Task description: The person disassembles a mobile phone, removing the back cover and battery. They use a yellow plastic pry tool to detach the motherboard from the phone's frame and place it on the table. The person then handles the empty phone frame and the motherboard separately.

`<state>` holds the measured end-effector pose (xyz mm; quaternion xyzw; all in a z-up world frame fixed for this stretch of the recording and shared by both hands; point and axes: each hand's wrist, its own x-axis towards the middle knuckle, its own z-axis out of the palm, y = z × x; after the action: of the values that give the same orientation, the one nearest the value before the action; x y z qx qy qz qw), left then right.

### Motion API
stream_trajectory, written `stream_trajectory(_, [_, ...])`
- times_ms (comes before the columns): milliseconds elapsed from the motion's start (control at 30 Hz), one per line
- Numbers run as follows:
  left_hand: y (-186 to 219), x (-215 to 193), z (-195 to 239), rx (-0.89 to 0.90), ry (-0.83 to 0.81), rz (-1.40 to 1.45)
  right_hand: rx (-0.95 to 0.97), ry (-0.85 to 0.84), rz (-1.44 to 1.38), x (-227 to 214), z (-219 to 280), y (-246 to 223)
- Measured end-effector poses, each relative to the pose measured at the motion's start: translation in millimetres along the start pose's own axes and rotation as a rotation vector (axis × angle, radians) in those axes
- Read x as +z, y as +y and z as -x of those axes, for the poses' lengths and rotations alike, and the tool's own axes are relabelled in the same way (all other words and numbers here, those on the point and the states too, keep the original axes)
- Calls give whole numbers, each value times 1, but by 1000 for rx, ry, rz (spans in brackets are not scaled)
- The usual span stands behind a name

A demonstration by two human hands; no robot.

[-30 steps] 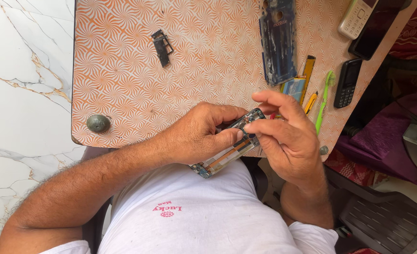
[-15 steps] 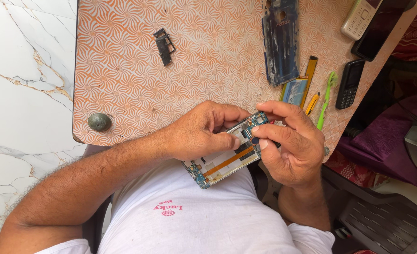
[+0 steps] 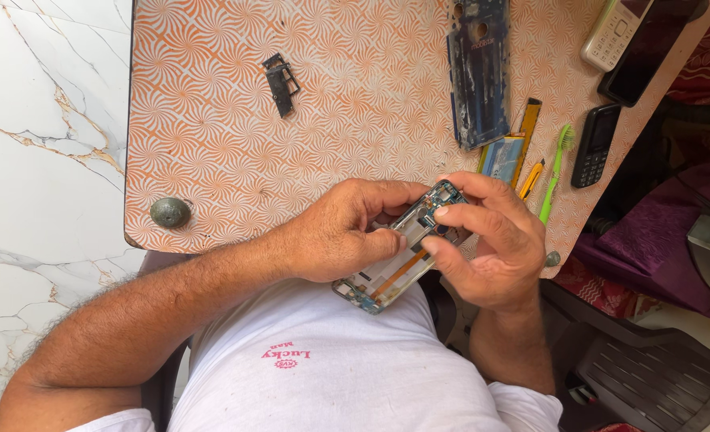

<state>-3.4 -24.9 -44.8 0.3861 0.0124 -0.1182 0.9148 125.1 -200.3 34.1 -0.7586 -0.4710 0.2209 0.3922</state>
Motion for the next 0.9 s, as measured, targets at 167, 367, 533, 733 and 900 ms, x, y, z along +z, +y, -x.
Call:
stream_trajectory(167, [0,1,0,9,5,28,24,72,-104,5,8,12])
stream_trajectory(367, [3,2,1,48,29,2,36,163,-67,7,11,14])
stream_trajectory(533, [7,3,0,-13,54,-70,40,169,40,5,12,11])
stream_trajectory(733, [10,4,-2,-20,84,-144,9,188,61,5,13,16])
stream_trajectory(900, [12,2,0,1,69,-173,9,198,30,4,16,23])
